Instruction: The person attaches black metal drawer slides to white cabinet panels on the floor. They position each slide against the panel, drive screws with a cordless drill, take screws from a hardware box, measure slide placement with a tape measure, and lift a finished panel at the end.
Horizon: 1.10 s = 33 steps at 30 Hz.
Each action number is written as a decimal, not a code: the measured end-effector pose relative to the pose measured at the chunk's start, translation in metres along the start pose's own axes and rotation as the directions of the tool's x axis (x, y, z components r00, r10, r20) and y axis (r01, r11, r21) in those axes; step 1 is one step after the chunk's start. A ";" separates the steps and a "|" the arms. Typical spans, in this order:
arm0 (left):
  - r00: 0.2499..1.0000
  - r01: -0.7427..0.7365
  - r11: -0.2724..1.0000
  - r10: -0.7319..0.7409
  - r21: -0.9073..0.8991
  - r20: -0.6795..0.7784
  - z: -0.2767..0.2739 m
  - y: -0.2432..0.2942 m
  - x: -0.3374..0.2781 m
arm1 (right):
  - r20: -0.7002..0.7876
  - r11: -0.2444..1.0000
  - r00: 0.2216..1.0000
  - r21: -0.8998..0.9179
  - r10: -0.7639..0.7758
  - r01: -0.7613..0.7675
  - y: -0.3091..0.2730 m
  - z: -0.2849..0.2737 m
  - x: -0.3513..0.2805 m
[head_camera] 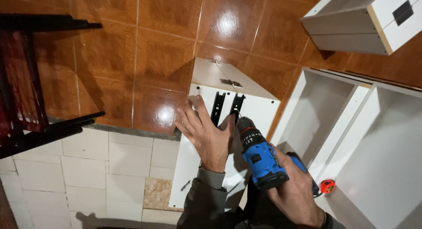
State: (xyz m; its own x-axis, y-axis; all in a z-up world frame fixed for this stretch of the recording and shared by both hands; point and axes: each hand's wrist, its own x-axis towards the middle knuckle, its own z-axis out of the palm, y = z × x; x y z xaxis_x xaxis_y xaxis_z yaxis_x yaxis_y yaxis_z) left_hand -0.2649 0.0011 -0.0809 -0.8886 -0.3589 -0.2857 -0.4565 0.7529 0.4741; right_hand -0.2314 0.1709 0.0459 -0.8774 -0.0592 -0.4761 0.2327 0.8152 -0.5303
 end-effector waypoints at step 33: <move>0.997 0.034 0.998 -0.030 -0.055 0.065 0.001 -0.001 0.000 | 0.080 0.997 0.996 -0.067 0.041 -0.036 -0.002 -0.004 0.012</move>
State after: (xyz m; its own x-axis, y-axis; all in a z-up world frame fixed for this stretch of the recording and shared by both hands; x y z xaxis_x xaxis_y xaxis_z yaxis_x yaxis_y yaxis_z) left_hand -0.2642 0.0011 -0.0814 -0.8695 -0.3450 -0.3534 -0.4882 0.7085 0.5095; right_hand -0.2446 0.1713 0.0440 -0.8307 -0.0712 -0.5521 0.2354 0.8538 -0.4644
